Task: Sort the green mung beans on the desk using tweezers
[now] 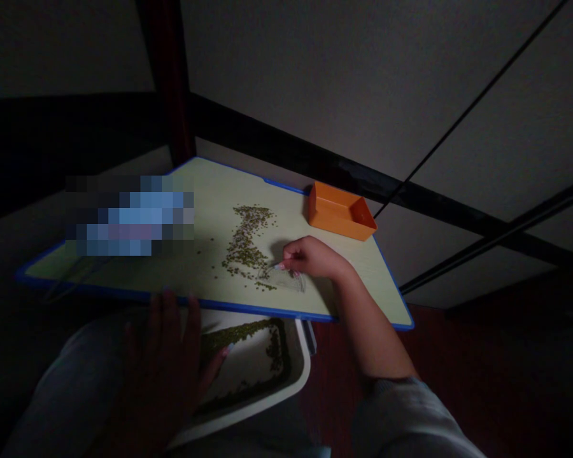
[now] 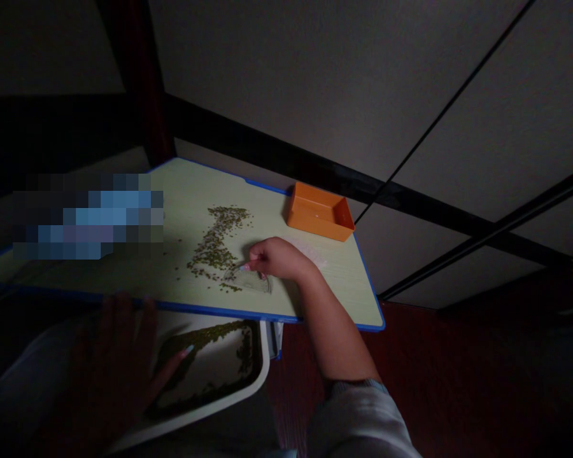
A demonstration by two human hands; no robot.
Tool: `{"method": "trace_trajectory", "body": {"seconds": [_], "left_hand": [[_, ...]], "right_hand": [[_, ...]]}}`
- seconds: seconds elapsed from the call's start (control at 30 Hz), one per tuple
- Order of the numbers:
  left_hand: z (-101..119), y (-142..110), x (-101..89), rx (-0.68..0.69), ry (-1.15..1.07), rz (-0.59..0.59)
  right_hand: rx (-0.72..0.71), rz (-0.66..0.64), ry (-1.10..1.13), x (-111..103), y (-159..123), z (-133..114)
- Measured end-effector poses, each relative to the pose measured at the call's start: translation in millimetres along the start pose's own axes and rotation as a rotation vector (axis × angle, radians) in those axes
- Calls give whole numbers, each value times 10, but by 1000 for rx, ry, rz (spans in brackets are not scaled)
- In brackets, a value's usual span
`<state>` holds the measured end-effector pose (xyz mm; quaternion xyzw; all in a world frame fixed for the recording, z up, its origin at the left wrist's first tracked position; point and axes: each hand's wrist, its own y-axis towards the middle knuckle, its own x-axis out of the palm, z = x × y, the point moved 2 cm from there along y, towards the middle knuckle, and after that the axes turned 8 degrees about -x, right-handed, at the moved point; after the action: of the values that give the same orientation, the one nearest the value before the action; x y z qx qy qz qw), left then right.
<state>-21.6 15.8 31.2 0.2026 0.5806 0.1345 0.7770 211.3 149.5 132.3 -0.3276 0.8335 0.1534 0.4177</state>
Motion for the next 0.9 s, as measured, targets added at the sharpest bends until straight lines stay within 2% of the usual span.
{"method": "trace_trajectory", "body": {"seconds": [0.5,0.9], "left_hand": [[9,-3,23,-35,5,16],[16,1,-11,-20,4,-4]], "right_hand": [[-22,-16,-36,60,11,-75],[-106,-119,43,178,63,-139]]}}
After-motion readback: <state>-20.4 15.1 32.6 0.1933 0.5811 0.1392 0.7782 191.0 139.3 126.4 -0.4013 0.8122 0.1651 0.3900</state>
